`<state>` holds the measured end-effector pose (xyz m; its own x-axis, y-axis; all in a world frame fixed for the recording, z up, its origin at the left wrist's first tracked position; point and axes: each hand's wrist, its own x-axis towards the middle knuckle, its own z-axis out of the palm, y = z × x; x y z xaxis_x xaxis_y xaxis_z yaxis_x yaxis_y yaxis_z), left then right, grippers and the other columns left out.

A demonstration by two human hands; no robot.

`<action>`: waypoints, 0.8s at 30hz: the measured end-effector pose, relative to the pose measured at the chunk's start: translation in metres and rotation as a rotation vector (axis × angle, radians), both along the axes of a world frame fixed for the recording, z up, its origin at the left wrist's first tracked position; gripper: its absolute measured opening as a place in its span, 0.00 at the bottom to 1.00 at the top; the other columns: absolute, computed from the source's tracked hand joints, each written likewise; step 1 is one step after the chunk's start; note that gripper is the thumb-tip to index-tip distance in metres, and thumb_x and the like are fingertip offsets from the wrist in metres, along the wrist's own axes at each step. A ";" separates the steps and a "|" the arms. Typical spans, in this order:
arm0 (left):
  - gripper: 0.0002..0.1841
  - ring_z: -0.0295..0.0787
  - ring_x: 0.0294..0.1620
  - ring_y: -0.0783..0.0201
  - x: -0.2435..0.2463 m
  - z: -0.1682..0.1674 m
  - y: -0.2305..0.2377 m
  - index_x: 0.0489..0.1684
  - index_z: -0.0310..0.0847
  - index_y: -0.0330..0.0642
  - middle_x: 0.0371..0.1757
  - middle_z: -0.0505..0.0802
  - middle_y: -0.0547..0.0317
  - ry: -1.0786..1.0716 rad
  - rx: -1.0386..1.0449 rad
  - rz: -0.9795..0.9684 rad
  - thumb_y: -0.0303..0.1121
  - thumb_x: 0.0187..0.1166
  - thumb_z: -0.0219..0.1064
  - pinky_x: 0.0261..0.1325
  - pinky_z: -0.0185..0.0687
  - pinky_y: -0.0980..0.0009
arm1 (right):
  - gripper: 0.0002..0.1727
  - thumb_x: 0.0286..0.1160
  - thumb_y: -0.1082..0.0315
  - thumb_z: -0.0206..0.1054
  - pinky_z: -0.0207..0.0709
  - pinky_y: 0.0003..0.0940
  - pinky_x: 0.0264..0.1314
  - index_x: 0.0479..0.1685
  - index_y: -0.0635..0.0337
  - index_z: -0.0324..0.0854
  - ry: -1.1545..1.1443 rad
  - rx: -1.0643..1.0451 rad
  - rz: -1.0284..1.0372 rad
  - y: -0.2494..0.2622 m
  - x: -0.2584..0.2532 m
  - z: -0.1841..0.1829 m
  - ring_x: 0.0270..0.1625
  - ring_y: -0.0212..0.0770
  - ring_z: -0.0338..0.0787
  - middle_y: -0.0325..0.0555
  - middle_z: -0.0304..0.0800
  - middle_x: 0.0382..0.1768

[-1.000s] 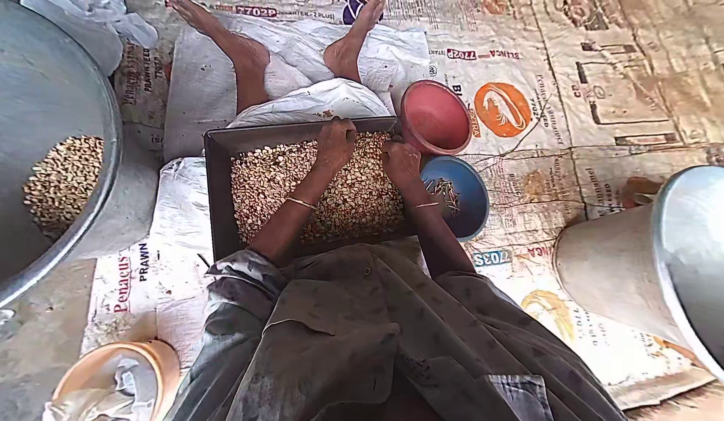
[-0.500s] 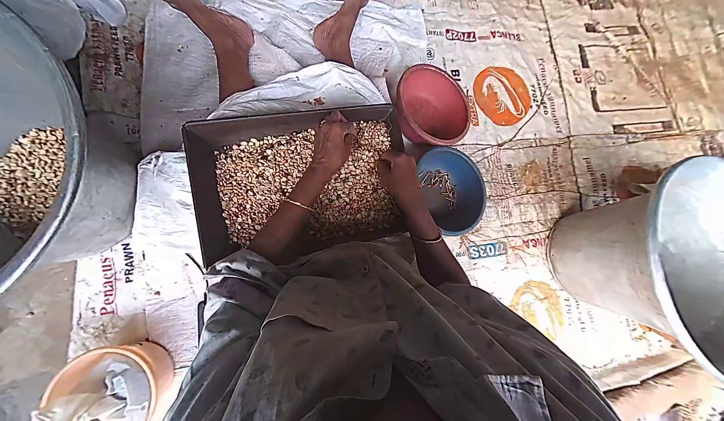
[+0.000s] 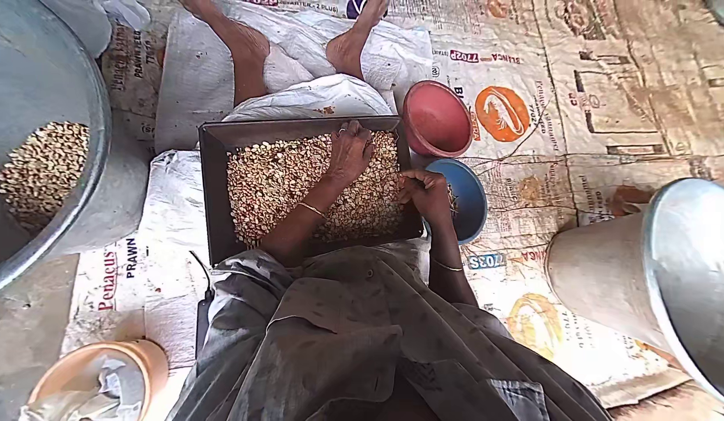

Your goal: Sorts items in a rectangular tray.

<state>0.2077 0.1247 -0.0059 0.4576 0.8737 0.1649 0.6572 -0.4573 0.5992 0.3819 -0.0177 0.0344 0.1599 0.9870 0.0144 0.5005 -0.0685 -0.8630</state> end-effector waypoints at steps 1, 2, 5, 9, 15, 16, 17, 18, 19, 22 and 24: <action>0.17 0.76 0.76 0.36 0.006 -0.002 -0.002 0.61 0.87 0.35 0.68 0.85 0.36 0.069 0.007 0.007 0.39 0.85 0.63 0.77 0.63 0.33 | 0.10 0.87 0.71 0.61 0.90 0.32 0.31 0.55 0.66 0.85 -0.042 0.014 -0.006 -0.014 0.008 0.010 0.25 0.36 0.91 0.50 0.92 0.34; 0.18 0.75 0.77 0.35 0.011 -0.004 -0.003 0.62 0.86 0.35 0.69 0.84 0.36 0.118 0.012 0.019 0.40 0.85 0.63 0.77 0.62 0.33 | 0.09 0.88 0.69 0.61 0.89 0.32 0.28 0.55 0.63 0.84 -0.114 0.025 -0.023 -0.025 0.019 0.018 0.24 0.37 0.90 0.49 0.91 0.34; 0.16 0.76 0.76 0.35 0.017 -0.006 -0.004 0.61 0.87 0.34 0.69 0.84 0.34 0.149 0.008 0.045 0.35 0.86 0.61 0.76 0.63 0.35 | 0.09 0.86 0.65 0.66 0.83 0.45 0.30 0.55 0.57 0.86 -0.448 -0.033 -0.048 -0.043 0.054 0.039 0.26 0.46 0.87 0.52 0.91 0.36; 0.12 0.78 0.72 0.37 0.012 -0.010 -0.005 0.50 0.91 0.34 0.64 0.86 0.37 -0.044 0.007 0.037 0.26 0.83 0.61 0.76 0.65 0.36 | 0.15 0.88 0.66 0.62 0.82 0.57 0.65 0.65 0.62 0.84 -0.557 -0.063 -0.042 -0.022 0.065 0.048 0.60 0.57 0.90 0.60 0.87 0.64; 0.10 0.87 0.65 0.47 -0.006 0.001 0.000 0.46 0.91 0.30 0.61 0.90 0.38 -0.287 -0.136 0.012 0.24 0.82 0.62 0.73 0.78 0.52 | 0.18 0.79 0.75 0.63 0.72 0.57 0.80 0.65 0.59 0.89 -0.625 0.119 0.088 0.092 0.034 0.000 0.81 0.60 0.78 0.59 0.81 0.76; 0.11 0.87 0.62 0.47 -0.012 0.007 0.000 0.47 0.90 0.27 0.58 0.90 0.37 -0.312 -0.183 0.024 0.24 0.83 0.61 0.71 0.78 0.53 | 0.19 0.77 0.76 0.64 0.71 0.60 0.78 0.65 0.57 0.88 -0.704 0.068 0.115 0.105 0.027 -0.007 0.82 0.63 0.75 0.59 0.75 0.81; 0.11 0.89 0.58 0.49 -0.020 0.013 0.000 0.47 0.89 0.26 0.55 0.91 0.37 -0.335 -0.229 0.035 0.25 0.84 0.61 0.68 0.80 0.54 | 0.19 0.75 0.77 0.63 0.72 0.62 0.76 0.64 0.59 0.88 -0.772 0.012 0.128 0.115 0.019 -0.013 0.81 0.65 0.75 0.61 0.72 0.83; 0.11 0.89 0.52 0.54 -0.030 0.019 0.001 0.47 0.88 0.26 0.50 0.92 0.40 -0.373 -0.295 0.045 0.26 0.85 0.61 0.63 0.82 0.58 | 0.18 0.76 0.78 0.63 0.74 0.63 0.74 0.62 0.64 0.87 -0.814 -0.067 0.133 0.121 0.012 -0.016 0.79 0.67 0.77 0.63 0.70 0.84; 0.10 0.86 0.44 0.62 -0.039 0.023 0.000 0.46 0.87 0.27 0.44 0.91 0.46 -0.460 -0.364 0.061 0.26 0.85 0.61 0.55 0.81 0.64 | 0.16 0.77 0.78 0.61 0.76 0.63 0.71 0.60 0.68 0.87 -0.830 -0.137 0.123 0.124 0.006 -0.016 0.75 0.68 0.81 0.65 0.71 0.83; 0.06 0.87 0.32 0.77 -0.067 0.037 -0.007 0.45 0.85 0.35 0.38 0.93 0.64 -0.754 -0.578 0.129 0.25 0.86 0.61 0.41 0.86 0.78 | 0.16 0.83 0.75 0.58 0.78 0.65 0.67 0.61 0.72 0.85 -0.822 -0.202 0.080 0.125 0.000 -0.018 0.67 0.71 0.86 0.69 0.78 0.76; 0.08 0.88 0.28 0.76 -0.084 0.036 -0.010 0.47 0.85 0.36 0.34 0.93 0.66 -0.839 -0.615 0.158 0.24 0.88 0.58 0.36 0.86 0.79 | 0.15 0.84 0.72 0.58 0.79 0.66 0.63 0.57 0.69 0.87 -0.823 -0.115 0.037 0.119 0.004 -0.029 0.61 0.70 0.90 0.70 0.88 0.62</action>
<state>0.1235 0.1143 0.0301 0.2754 0.9543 -0.1161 -0.0507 0.1350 0.9896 0.3855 0.1009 0.0056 0.1097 0.9939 0.0115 0.9723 -0.1049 -0.2088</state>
